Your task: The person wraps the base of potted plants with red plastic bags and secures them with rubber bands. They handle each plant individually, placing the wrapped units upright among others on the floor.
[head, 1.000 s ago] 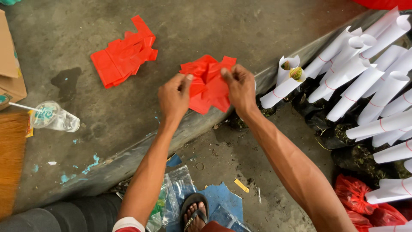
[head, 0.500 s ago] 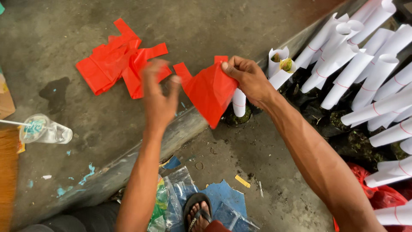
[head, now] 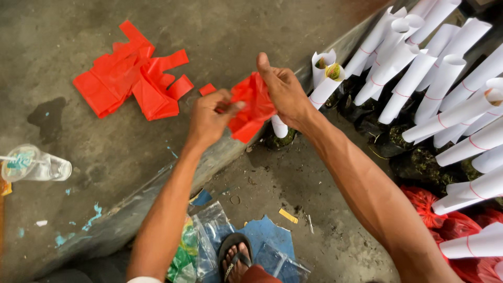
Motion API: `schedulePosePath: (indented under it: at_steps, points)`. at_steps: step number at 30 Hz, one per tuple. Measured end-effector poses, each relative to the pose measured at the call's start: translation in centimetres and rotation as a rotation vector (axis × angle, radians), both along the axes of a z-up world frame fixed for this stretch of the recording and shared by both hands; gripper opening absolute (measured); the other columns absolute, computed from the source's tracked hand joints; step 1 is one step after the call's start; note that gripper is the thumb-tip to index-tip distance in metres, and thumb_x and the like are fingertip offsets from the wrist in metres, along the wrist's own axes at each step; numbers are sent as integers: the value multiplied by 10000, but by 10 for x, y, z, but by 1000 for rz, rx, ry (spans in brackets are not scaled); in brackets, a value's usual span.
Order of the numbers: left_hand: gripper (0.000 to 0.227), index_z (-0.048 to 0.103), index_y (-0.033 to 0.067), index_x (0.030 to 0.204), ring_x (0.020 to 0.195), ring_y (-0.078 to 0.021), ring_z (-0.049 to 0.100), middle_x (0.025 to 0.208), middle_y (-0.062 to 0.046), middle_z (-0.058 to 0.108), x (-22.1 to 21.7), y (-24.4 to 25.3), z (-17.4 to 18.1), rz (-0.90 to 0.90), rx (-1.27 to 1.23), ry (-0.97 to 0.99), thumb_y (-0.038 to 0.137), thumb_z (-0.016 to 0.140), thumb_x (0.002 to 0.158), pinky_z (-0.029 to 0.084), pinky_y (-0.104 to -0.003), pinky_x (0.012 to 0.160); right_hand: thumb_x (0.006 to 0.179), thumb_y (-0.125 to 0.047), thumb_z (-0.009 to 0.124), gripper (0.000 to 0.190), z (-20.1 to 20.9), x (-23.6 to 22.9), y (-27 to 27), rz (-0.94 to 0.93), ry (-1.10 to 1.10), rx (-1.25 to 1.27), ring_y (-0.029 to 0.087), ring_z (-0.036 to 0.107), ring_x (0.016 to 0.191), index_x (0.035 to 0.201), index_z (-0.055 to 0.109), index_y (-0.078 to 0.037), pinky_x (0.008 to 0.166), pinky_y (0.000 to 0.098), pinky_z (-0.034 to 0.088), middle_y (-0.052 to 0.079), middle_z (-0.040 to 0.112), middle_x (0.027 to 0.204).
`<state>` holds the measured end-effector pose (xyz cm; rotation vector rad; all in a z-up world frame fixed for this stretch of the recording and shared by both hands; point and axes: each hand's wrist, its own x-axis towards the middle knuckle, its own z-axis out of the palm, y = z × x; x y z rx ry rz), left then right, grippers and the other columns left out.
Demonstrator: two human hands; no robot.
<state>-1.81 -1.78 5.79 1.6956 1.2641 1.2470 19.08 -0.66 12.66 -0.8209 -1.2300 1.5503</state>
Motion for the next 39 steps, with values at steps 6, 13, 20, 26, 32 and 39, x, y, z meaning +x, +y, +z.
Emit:
schedulePosePath:
  at_steps: [6,13,20,26,32,39]
  points:
    - [142,666,18,931,849,-291,733,885,-165,713,-127,59,-17,448,384,389,126,744,977,541,-410,735,886,-299,743,502,57,103,-41,51,-794,122,84,395,429,590,374,-131,359,304,312,-52,415,509]
    - [354,699,-11,1220,1206,-412,660,1246,-241,711,-173,82,-6,464,377,715,-72,562,900,521,-481,994,976,-19,649,469,37,243,-141,-169,-791,104,80,331,622,691,279,-69,576,299,395,-21,303,674]
    - [229,574,4,999,991,-243,599,1058,-127,582,42,-60,7,197,572,56,201,619,1108,502,-387,930,919,72,599,402,-34,269,-205,-214,-605,-104,79,412,650,705,295,-80,541,294,400,-42,336,710]
    - [535,600,82,1264,1135,-125,605,1284,-7,638,203,-105,-81,-917,-206,-277,552,535,1015,495,-296,905,910,75,639,484,-31,279,-236,-222,-472,-126,62,243,629,720,229,-97,540,267,285,-68,235,714]
    - [555,553,-17,1419,1021,-84,606,1100,7,666,238,-109,-121,-1025,-776,-411,410,607,1068,560,-318,862,934,92,613,435,-62,316,-262,-418,-526,-111,46,286,647,716,293,-106,727,229,402,-77,279,718]
    - [765,352,84,1553,979,-113,678,1012,-70,723,261,-110,-126,-883,-779,-493,195,760,915,572,-320,937,965,61,588,407,-94,323,-258,-517,-489,-353,85,325,622,733,292,-93,550,304,329,-26,342,679]
